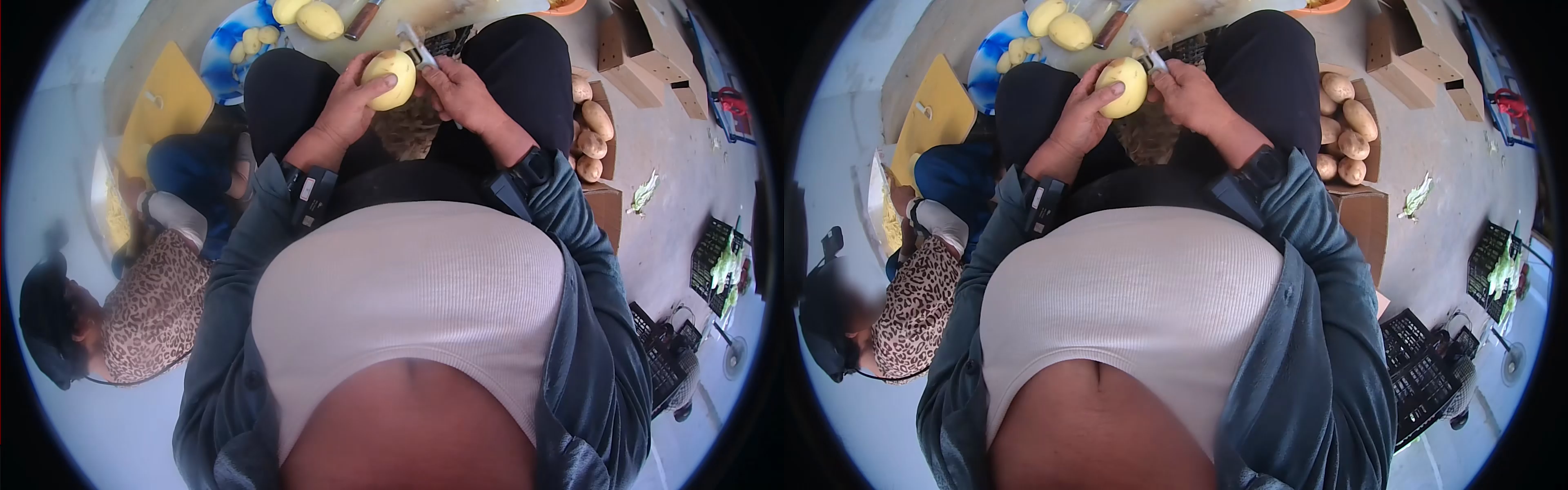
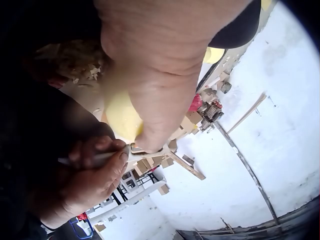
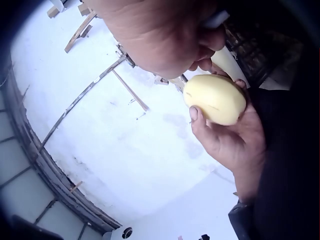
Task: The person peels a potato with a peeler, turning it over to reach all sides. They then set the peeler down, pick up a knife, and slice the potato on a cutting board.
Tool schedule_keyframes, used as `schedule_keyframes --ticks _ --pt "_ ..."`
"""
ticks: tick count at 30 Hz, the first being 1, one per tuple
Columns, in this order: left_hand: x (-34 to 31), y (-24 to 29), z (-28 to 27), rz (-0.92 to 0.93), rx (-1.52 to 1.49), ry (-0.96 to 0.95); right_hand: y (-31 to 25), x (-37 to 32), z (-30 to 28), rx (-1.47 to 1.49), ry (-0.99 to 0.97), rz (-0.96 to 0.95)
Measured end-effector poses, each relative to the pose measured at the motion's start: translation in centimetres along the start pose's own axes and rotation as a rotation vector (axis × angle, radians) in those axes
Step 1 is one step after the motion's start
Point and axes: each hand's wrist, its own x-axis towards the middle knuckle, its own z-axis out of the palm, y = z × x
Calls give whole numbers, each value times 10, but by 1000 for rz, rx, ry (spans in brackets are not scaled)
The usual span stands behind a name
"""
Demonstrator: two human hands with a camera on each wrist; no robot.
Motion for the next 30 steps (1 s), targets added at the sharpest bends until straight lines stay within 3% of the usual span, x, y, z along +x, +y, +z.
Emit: schedule_keyframes --ticks 1,3,8,12,15,17,19,23,28,30 --pt "0 -1 0 -13 -40 -32 -4 -1 1 -3 -67 96" --pt "-1 -3 -1 -31 -4 -36 -7 -4 2 -34 -34 99" --pt "-4 -2 0 -118 84 -3 8 2 2 -218 -64 -119" --pt "-3 0 2 -136 128 32 7 3 2 -213 -31 -193" --pt "0 -2 0 -79 207 42 -6 -3 -1 -110 100 -339" --pt "1 -5 -2 -40 257 44 -17 -10 -5 -360 63 -342" --pt "3 -9 -5 41 239 10 -15 -13 -3 -429 37 -411" --pt "4 -12 -10 17 261 7 -13 -16 0 -623 -44 -508" --pt "3 -13 -9 0 331 -52 -12 -18 1 -717 -39 -507" --pt "0 -8 -6 11 420 -34 -6 -13 1 -732 71 -519"
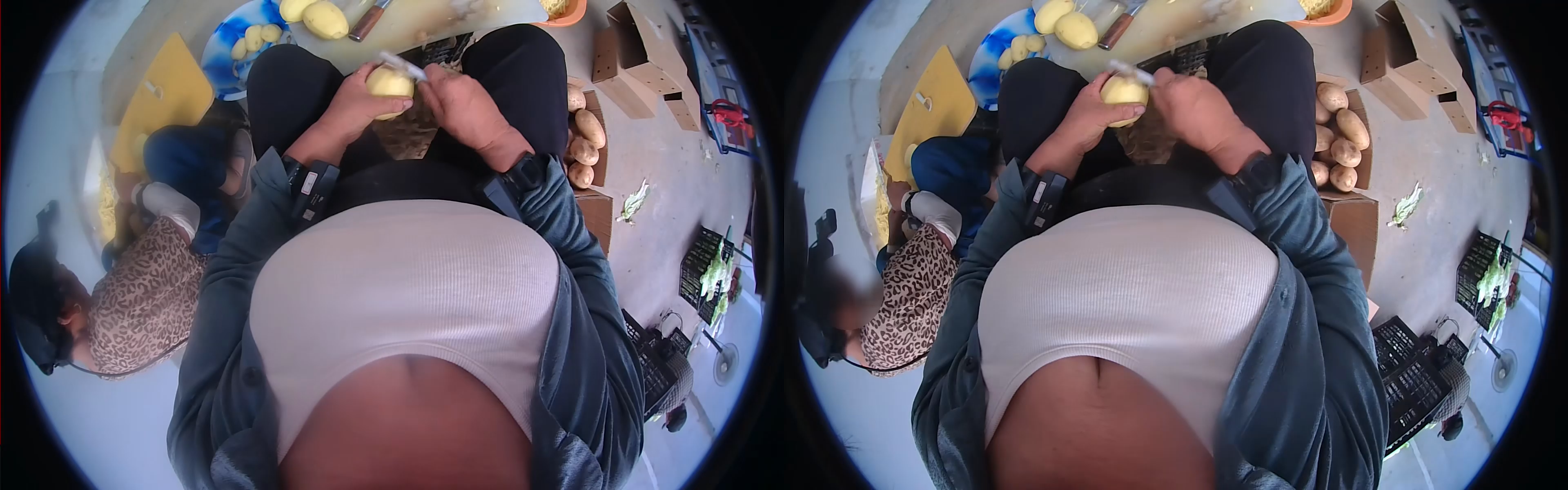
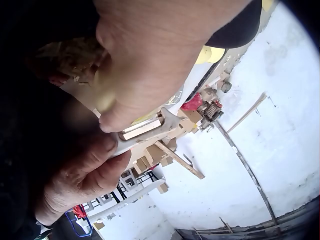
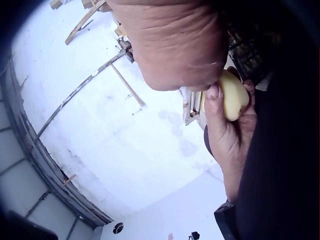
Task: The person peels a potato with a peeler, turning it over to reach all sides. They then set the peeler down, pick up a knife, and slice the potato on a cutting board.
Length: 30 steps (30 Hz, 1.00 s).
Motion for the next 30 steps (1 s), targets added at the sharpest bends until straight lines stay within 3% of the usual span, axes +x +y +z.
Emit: schedule_keyframes --ticks 5,7,8,10,14,16,23,25,30 --pt "-6 13 2 61 173 -25 11 5 -1 -28 46 117" --pt "-4 8 1 39 20 56 8 3 -4 209 65 210" --pt "-2 6 0 40 19 60 7 3 -5 209 62 207" --pt "1 5 0 -19 -274 66 6 3 -5 256 34 179" --pt "0 3 1 20 -243 27 5 3 -1 285 30 140" --pt "0 0 -1 123 75 79 2 3 -3 289 13 133" --pt "2 -1 -2 54 119 109 -4 0 0 156 -47 -20" --pt "5 -6 -6 181 378 90 -4 0 0 84 -58 -41" --pt "0 0 0 274 602 162 15 1 9 -66 -78 56"
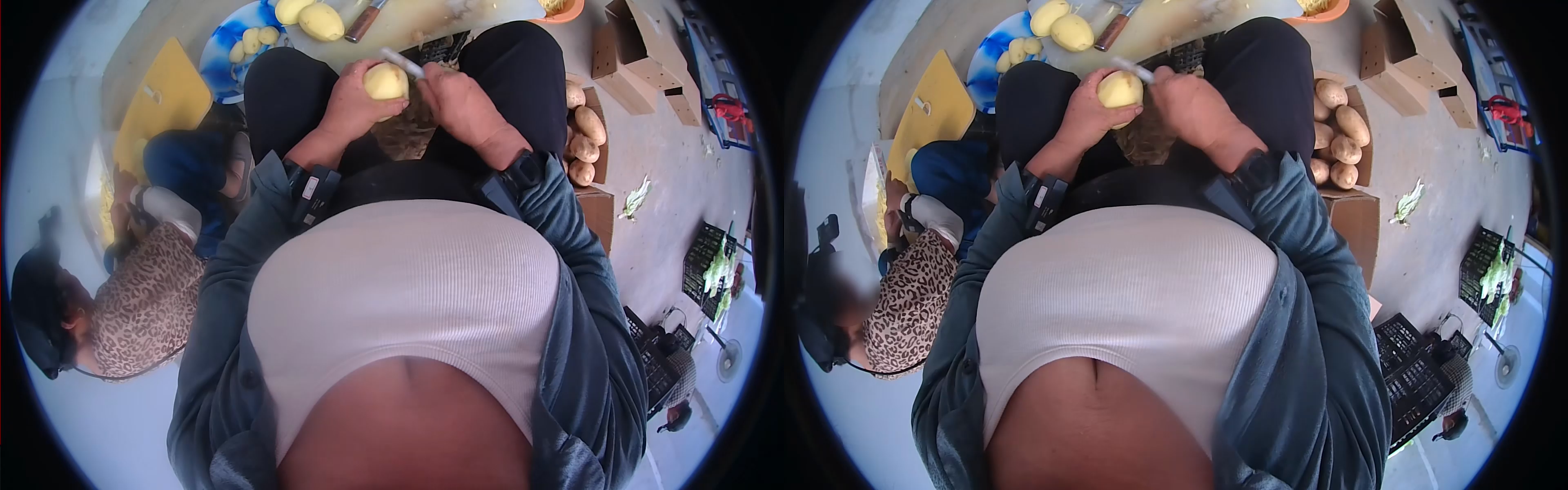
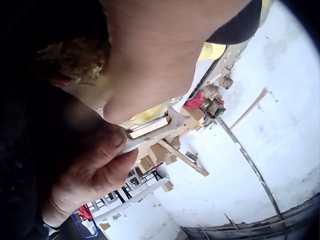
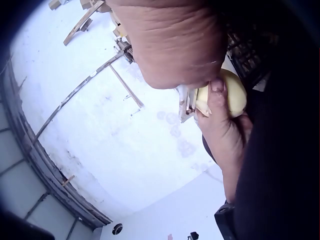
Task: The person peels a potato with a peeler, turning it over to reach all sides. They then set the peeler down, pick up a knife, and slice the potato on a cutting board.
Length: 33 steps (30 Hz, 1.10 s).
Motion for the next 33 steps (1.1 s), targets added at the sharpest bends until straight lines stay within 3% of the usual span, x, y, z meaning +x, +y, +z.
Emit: schedule_keyframes --ticks 3,5,7,9,11,13,17,19,21,22,25,29,31,33 --pt "0 15 -4 124 118 39 8 5 3 -63 -34 106" --pt "1 14 -5 191 147 61 4 6 1 35 132 65" --pt "2 9 -4 67 139 113 -4 5 -12 158 124 82" --pt "2 6 -4 73 151 113 -10 3 -16 280 119 105" --pt "3 3 -3 84 163 110 -15 1 -15 263 92 -37" --pt "3 -5 -2 -50 -143 47 -19 -1 -14 266 40 -76" --pt "3 -9 -1 -70 -257 23 -15 0 -9 183 40 -57" --pt "2 4 -6 -1 -31 9 -5 3 -3 159 88 -52" --pt "-1 16 -8 47 -23 1 2 7 1 47 61 98" --pt "-1 19 -8 92 -19 -2 3 9 1 46 116 64" --pt "3 8 -7 -39 -83 45 -2 7 -10 190 117 144" --pt "2 0 -4 31 -62 52 -17 1 -19 343 53 147" --pt "2 1 -2 80 147 116 -19 0 -15 335 20 9" --pt "2 2 -1 64 108 101 -21 -1 -13 335 11 -14"
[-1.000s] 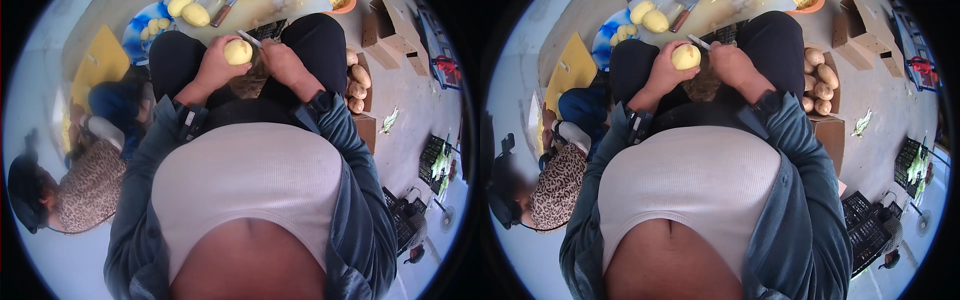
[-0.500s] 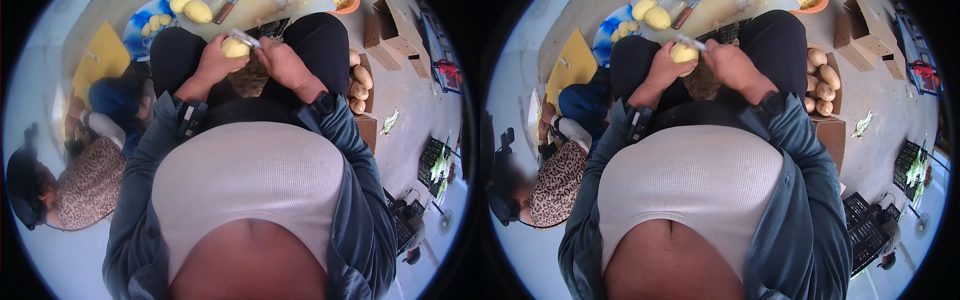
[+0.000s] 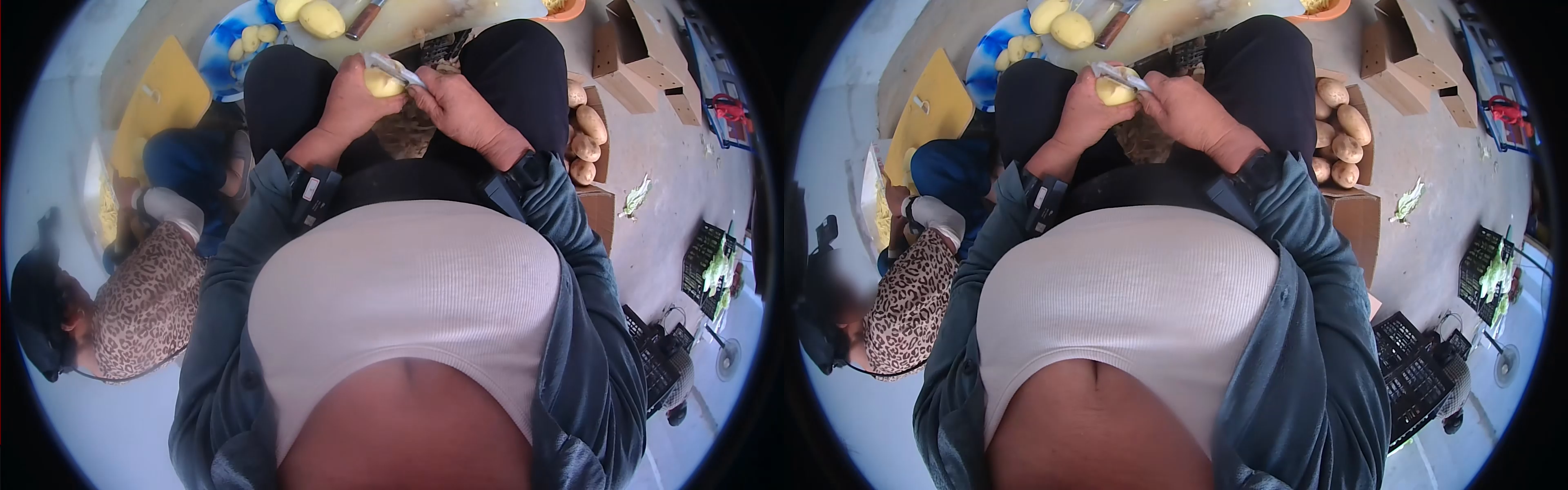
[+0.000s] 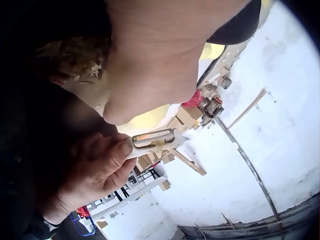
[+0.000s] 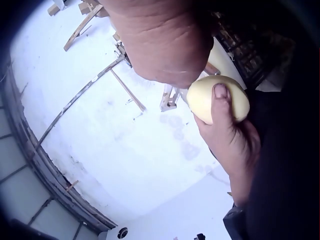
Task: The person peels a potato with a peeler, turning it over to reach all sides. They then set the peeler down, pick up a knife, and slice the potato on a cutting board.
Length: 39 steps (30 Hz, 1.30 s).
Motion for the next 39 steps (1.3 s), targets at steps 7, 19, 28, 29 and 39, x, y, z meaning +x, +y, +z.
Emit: schedule_keyframes --ticks 7,19,28,29,39 --pt "-1 13 -5 137 168 45 23 3 9 -221 64 105" --pt "2 -6 -6 -599 -1381 -152 24 7 10 373 -33 357" --pt "-1 0 -5 -575 -1214 -269 21 5 11 562 -103 488" --pt "-1 -3 -5 -573 -1213 -270 20 4 12 643 -136 514" --pt "0 0 1 -426 -1095 -201 18 2 5 267 33 200"
